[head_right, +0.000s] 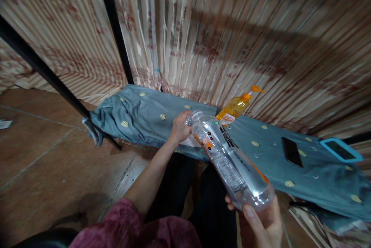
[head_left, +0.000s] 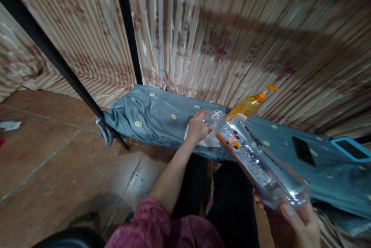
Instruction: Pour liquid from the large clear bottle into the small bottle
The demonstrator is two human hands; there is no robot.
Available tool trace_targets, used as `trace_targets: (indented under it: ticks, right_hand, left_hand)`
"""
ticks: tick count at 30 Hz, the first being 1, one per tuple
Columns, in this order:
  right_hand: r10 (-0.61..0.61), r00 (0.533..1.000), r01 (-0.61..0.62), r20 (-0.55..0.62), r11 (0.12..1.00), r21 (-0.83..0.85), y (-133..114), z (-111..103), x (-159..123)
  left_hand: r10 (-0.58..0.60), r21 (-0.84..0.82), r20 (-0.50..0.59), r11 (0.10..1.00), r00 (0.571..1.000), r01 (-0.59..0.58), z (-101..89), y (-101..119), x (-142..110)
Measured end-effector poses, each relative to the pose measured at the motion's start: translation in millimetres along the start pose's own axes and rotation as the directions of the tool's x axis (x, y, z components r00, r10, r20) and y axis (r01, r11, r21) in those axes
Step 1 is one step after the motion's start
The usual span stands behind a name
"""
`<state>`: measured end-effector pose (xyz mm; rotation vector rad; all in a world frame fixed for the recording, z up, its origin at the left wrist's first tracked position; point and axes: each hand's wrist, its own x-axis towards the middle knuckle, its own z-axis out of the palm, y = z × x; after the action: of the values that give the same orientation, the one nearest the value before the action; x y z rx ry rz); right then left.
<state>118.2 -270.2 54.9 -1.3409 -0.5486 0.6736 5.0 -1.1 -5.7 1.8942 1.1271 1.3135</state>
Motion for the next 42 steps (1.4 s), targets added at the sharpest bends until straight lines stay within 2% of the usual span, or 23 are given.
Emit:
trace_targets:
  ticks: [8,14,17,23,27,32,37,42]
  right_hand:
    - [0.038,0.998,-0.039,-0.044,0.999,-0.007,-1.6,-1.3,-3.5]
    - [0.046,0.999,-0.046,0.030,0.999,0.022,14.5,-28.6,8.0]
    - [0.035,0.998,-0.037,0.053,0.998,0.041,17.6,-34.9,9.1]
    - [0.039,0.999,-0.039,0.003,0.999,0.032,0.6,-12.9,-6.4]
    - [0.038,0.999,-0.038,0.015,0.999,0.019,-9.2,-1.8,-12.1]
    - [0.085,0.996,-0.084,-0.009,0.995,0.057,-5.3,-8.2,-9.9]
    - [0.101,0.994,-0.103,0.041,0.993,0.061,2.9,-18.2,-4.9]
    - [0.094,0.995,-0.093,-0.016,0.993,0.074,5.5,-16.5,-5.1]
  left_hand:
    - [0.015,0.001,-0.013,1.000,1.000,-0.015,1.5,-2.0,0.0]
    - [0.005,-0.018,-0.017,1.000,1.000,-0.006,1.0,-1.1,-0.6]
    - [-0.012,-0.028,-0.012,1.000,1.000,0.012,0.6,-0.5,-0.7]
    - [-0.020,-0.043,-0.004,0.999,1.000,0.020,-2.4,0.9,-1.6]
    - [-0.028,-0.043,0.006,0.999,1.000,0.028,-5.8,3.6,-1.6]
    - [-0.036,-0.029,0.008,0.999,0.999,0.036,-7.0,4.2,-1.4]
    - [-0.041,-0.020,0.011,0.999,0.999,0.041,-6.9,2.8,-1.2]
    - [-0.047,-0.021,0.023,0.999,0.999,0.047,-8.3,3.1,-0.6]
